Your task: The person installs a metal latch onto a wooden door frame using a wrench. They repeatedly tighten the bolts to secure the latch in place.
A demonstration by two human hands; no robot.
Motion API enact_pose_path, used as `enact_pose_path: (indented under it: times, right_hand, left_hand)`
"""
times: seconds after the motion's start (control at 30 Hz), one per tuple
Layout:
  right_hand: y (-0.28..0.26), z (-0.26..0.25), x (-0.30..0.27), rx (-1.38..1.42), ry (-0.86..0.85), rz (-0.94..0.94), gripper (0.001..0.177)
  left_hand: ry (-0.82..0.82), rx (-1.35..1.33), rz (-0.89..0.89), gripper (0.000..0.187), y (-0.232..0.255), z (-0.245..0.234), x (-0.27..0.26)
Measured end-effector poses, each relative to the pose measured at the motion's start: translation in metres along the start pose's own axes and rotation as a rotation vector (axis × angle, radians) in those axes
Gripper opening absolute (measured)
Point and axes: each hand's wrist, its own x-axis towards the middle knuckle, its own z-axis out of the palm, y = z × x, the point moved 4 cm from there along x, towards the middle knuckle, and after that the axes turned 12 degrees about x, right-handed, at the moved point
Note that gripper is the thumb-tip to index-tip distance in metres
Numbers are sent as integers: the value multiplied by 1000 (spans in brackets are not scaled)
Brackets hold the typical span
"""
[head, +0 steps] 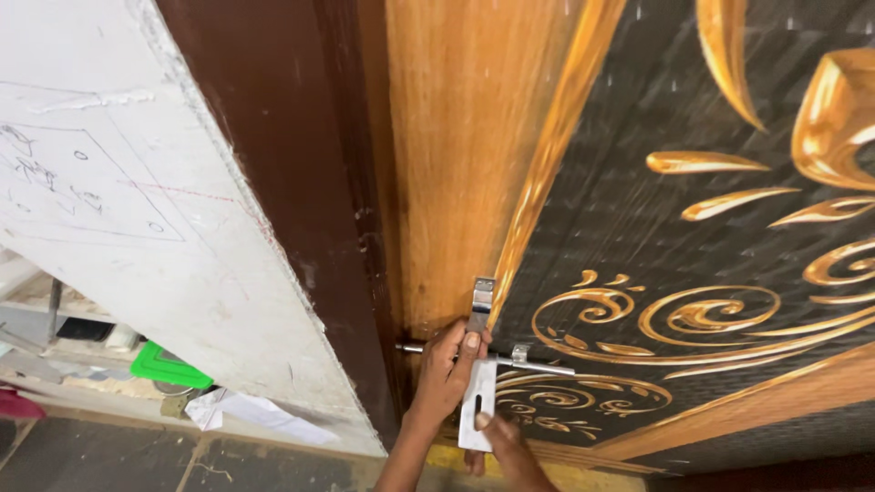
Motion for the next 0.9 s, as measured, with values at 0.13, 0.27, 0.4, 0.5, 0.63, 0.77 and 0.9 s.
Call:
enact_pose_path:
  times: [0.13, 0.27, 0.4, 0.5, 0.63, 0.77, 0.9]
  right_hand:
    - [50, -25, 25, -302, 107, -11, 37]
    - [69, -40, 24, 57, 199, 95, 23]
    - [73, -43, 16, 345, 201, 216, 35]
    - [85, -33, 19, 259, 333, 162, 38]
    - [82, -29, 42, -21, 162, 46, 43]
    - [67, -38, 52, -6, 70, 120, 47]
    - [56, -35, 27, 66, 78, 222, 50]
  left_hand:
    - [-72, 61, 29, 26, 4, -4, 3]
    - [-116, 70, 23, 27, 6, -7, 8]
    - [-120, 20, -17, 28, -3, -4, 9]
    - [-127, 0, -6, 29, -7, -3, 7]
    - [-132, -14, -32, 31, -9, 1, 8]
    - [-119, -2, -48, 32, -6, -1, 6]
    - [-123, 57, -62, 29, -8, 0, 9]
